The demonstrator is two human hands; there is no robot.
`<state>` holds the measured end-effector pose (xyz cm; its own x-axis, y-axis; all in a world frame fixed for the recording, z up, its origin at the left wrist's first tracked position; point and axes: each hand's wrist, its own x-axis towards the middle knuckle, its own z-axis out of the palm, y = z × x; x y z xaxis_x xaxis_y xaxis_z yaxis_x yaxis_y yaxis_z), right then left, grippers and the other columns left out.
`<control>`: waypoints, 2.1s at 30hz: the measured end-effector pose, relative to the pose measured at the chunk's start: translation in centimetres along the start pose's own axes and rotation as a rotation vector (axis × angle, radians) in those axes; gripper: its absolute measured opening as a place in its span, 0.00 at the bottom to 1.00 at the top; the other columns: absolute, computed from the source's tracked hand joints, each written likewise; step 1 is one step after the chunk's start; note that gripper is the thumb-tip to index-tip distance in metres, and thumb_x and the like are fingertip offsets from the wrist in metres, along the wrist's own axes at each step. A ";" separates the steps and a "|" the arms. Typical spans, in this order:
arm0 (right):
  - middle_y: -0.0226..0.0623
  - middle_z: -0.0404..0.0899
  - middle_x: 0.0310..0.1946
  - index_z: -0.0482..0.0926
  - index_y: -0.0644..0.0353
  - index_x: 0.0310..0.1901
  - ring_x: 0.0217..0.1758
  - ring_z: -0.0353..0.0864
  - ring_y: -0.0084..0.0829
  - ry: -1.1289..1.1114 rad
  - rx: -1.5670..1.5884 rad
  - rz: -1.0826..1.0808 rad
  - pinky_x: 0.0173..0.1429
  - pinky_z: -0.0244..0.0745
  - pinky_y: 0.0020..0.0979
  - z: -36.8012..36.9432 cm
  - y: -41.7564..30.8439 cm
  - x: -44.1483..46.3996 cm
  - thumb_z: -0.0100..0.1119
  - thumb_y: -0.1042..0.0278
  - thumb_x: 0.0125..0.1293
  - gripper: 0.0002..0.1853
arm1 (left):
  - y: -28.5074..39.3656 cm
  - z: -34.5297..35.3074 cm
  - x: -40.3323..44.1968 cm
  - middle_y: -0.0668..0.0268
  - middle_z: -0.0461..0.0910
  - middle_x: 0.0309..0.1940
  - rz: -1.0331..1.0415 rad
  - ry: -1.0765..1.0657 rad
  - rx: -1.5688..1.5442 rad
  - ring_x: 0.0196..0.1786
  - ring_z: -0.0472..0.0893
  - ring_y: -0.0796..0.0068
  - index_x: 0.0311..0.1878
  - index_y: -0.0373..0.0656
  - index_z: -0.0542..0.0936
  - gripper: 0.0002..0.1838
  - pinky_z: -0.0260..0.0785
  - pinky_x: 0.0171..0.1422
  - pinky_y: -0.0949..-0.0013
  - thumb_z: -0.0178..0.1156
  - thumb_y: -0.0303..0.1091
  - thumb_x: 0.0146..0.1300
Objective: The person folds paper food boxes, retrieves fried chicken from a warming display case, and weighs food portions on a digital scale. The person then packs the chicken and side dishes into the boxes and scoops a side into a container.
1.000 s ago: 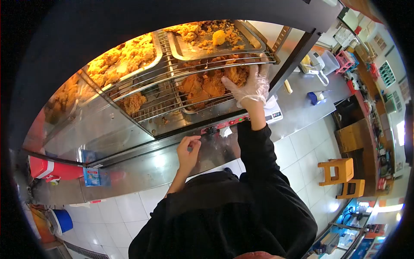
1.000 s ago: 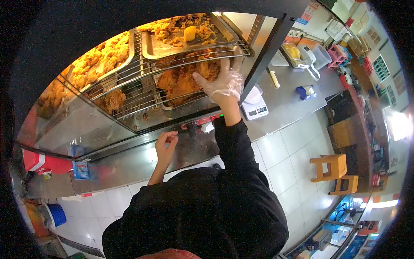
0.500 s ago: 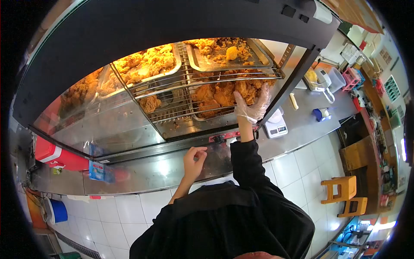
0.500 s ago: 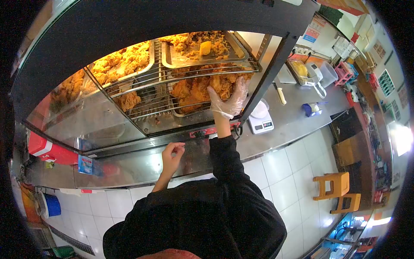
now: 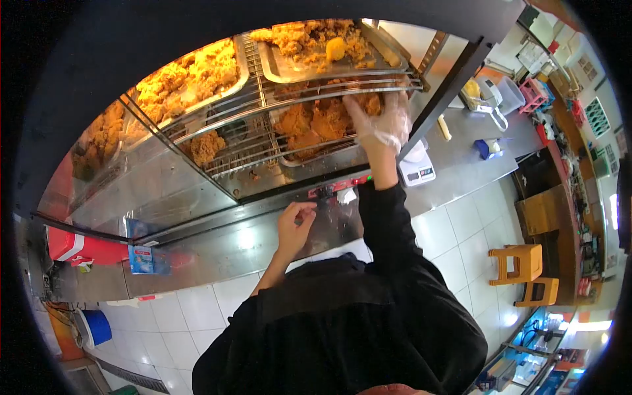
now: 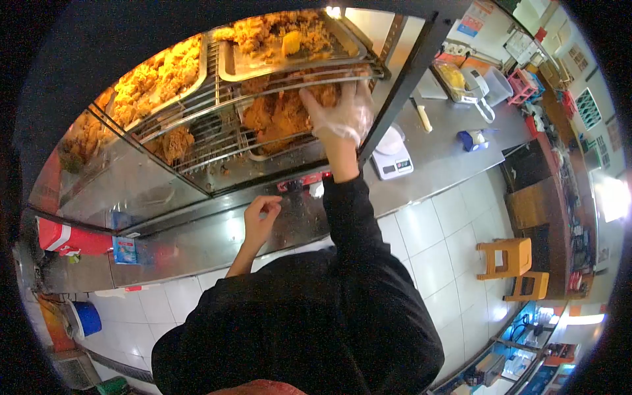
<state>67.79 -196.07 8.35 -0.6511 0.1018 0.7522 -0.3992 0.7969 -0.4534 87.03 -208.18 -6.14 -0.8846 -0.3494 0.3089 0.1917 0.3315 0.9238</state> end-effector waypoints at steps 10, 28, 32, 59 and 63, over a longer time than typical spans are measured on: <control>0.53 0.71 0.56 0.69 0.66 0.58 0.61 0.68 0.50 -0.251 0.200 0.188 0.64 0.64 0.38 0.0 -0.2 2.1 0.68 0.35 0.40 0.49 | 0.8 1.1 -0.9 0.68 0.75 0.28 -0.002 -0.069 -0.053 0.29 0.74 0.80 0.40 0.41 0.81 0.09 0.67 0.36 0.76 0.60 0.24 0.55; 0.49 0.64 0.60 0.75 0.54 0.56 0.61 0.67 0.50 -0.147 0.182 0.019 0.59 0.69 0.41 1.3 0.3 1.6 0.75 0.44 0.38 0.41 | 0.8 0.5 -2.7 0.69 0.77 0.29 -0.067 -0.019 -0.029 0.30 0.74 0.81 0.40 0.41 0.82 0.09 0.68 0.38 0.77 0.59 0.24 0.55; 0.49 0.65 0.60 0.75 0.54 0.56 0.61 0.67 0.50 -0.160 0.168 0.004 0.59 0.69 0.41 1.7 0.0 2.3 0.75 0.46 0.40 0.40 | 0.2 0.5 -2.2 0.68 0.77 0.29 -0.090 -0.020 -0.023 0.30 0.75 0.81 0.40 0.41 0.82 0.09 0.68 0.38 0.77 0.60 0.24 0.55; 0.49 0.67 0.58 0.77 0.55 0.53 0.60 0.68 0.50 0.471 0.515 -0.266 0.59 0.68 0.42 4.8 1.8 -0.2 0.73 0.53 0.47 0.31 | 1.0 1.4 -3.0 0.67 0.77 0.32 -0.108 -0.111 -0.051 0.35 0.76 0.80 0.42 0.40 0.81 0.09 0.68 0.42 0.76 0.59 0.25 0.58; 0.49 0.68 0.58 0.77 0.55 0.52 0.60 0.68 0.50 0.596 0.511 -0.264 0.59 0.68 0.43 4.3 3.1 -1.7 0.72 0.55 0.48 0.29 | 0.9 1.0 -3.0 0.67 0.77 0.31 -0.100 -0.075 -0.056 0.34 0.77 0.79 0.41 0.42 0.81 0.09 0.69 0.41 0.76 0.60 0.25 0.56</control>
<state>64.88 -196.32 3.65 -0.1003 0.3625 0.9266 -0.8289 0.4847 -0.2793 89.42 -205.97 -6.49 -0.9293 -0.3113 0.1986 0.1225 0.2476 0.9611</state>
